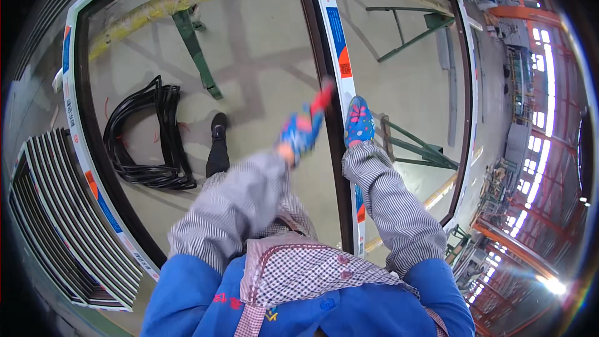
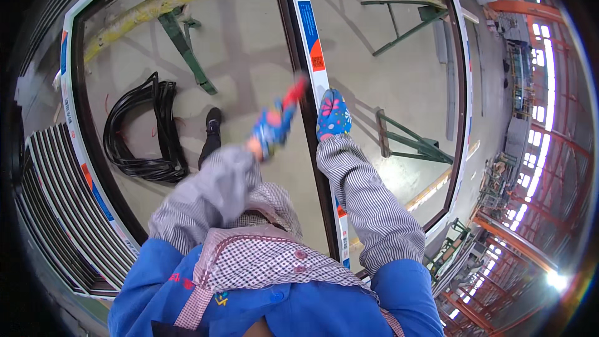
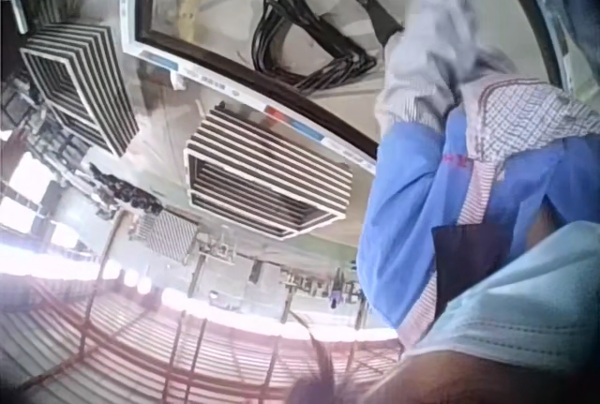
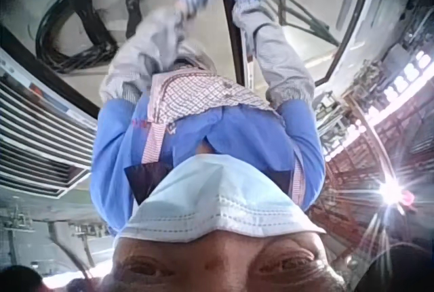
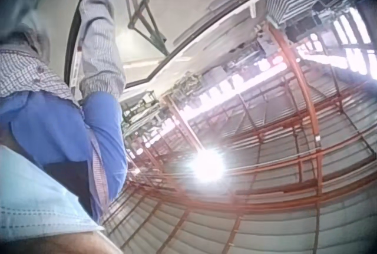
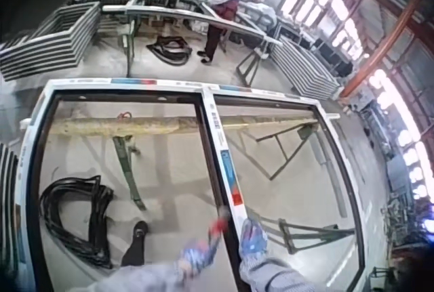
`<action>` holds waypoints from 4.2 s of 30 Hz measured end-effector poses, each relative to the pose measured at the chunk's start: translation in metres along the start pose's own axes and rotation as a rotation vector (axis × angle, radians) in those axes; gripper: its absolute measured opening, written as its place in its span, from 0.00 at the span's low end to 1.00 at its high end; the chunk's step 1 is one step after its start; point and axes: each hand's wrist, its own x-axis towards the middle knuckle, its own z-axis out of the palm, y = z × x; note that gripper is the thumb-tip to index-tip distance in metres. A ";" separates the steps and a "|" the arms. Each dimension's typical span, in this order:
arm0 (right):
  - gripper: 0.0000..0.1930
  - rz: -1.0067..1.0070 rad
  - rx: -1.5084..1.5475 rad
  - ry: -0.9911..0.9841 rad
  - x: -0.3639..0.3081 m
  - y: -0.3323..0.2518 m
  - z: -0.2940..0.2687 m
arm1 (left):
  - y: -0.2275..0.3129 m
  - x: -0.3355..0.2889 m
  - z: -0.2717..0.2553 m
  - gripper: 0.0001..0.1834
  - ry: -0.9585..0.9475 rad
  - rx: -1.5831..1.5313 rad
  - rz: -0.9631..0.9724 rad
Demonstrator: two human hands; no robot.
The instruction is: Installing a black rubber seal into the grooves of a white window frame profile and cutting it to size.
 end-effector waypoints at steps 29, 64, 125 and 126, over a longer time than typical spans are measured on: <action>0.13 0.135 -0.127 -0.073 -0.015 -0.050 -0.013 | -0.038 0.048 -0.006 0.23 0.016 -0.373 0.040; 0.37 0.146 0.504 -0.503 0.025 0.017 0.035 | -0.178 -0.270 -0.289 0.18 0.727 0.575 -0.919; 0.15 0.531 0.970 -0.303 0.155 -0.161 0.009 | 0.059 0.319 -0.269 0.26 0.370 0.938 0.574; 0.16 0.562 1.001 -0.322 0.161 -0.174 0.004 | 0.063 0.326 -0.262 0.25 0.333 0.959 0.465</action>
